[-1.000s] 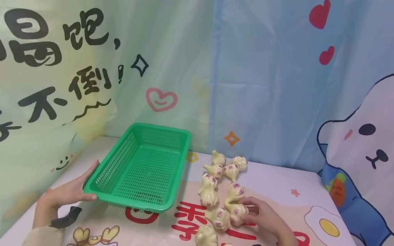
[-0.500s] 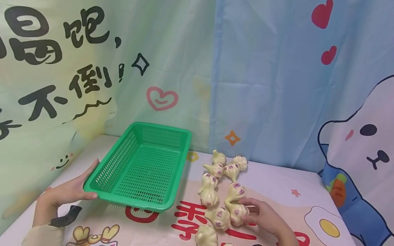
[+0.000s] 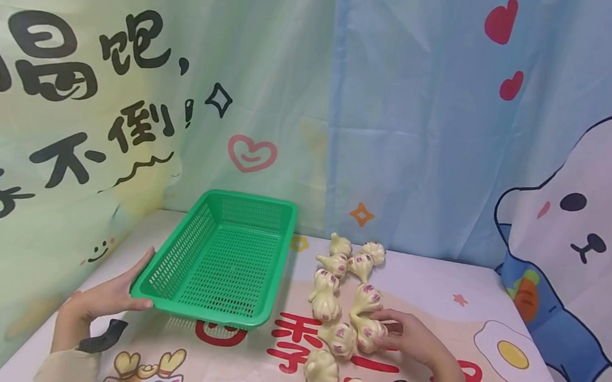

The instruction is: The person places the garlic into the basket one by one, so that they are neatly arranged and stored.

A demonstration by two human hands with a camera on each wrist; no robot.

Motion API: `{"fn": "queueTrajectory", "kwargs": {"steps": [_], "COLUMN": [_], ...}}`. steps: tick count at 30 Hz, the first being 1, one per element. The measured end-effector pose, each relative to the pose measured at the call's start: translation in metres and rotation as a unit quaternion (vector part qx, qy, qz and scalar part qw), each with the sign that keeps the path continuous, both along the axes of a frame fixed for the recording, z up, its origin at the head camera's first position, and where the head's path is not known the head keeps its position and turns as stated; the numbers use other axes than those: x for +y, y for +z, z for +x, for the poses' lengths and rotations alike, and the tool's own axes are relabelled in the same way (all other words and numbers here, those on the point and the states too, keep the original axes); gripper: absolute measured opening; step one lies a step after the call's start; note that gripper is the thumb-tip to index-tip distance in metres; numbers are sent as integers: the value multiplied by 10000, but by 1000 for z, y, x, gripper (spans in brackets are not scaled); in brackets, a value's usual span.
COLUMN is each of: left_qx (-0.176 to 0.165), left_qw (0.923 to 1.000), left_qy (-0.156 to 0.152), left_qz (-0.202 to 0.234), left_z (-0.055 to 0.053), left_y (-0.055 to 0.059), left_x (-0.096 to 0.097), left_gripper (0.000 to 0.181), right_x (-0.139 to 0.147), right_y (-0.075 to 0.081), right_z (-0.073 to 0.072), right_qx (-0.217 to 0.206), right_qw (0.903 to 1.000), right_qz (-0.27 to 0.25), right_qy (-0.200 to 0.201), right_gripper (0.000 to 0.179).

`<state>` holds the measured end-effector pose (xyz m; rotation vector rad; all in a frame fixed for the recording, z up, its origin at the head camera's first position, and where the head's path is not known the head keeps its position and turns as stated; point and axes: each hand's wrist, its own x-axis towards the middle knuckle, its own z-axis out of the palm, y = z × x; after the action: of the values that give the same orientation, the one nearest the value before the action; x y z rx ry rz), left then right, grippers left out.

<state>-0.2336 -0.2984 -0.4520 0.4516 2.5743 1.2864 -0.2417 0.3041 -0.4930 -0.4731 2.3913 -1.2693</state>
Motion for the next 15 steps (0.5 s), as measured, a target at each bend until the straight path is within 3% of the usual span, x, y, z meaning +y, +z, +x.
{"fn": "queueTrajectory", "kwargs": {"steps": [15], "left_qx": [29], "left_qw": [9999], "left_qy": [110], "left_qz": [-100], "left_z": [3], "left_y": [5], "left_x": [3], "left_gripper": [118], "right_x": [-1], "right_y": [6], "right_z": [4], "right_qx": [-41], "right_qw": [9995], "right_qz": [171], "right_qy": [-245], "right_gripper": [50]}}
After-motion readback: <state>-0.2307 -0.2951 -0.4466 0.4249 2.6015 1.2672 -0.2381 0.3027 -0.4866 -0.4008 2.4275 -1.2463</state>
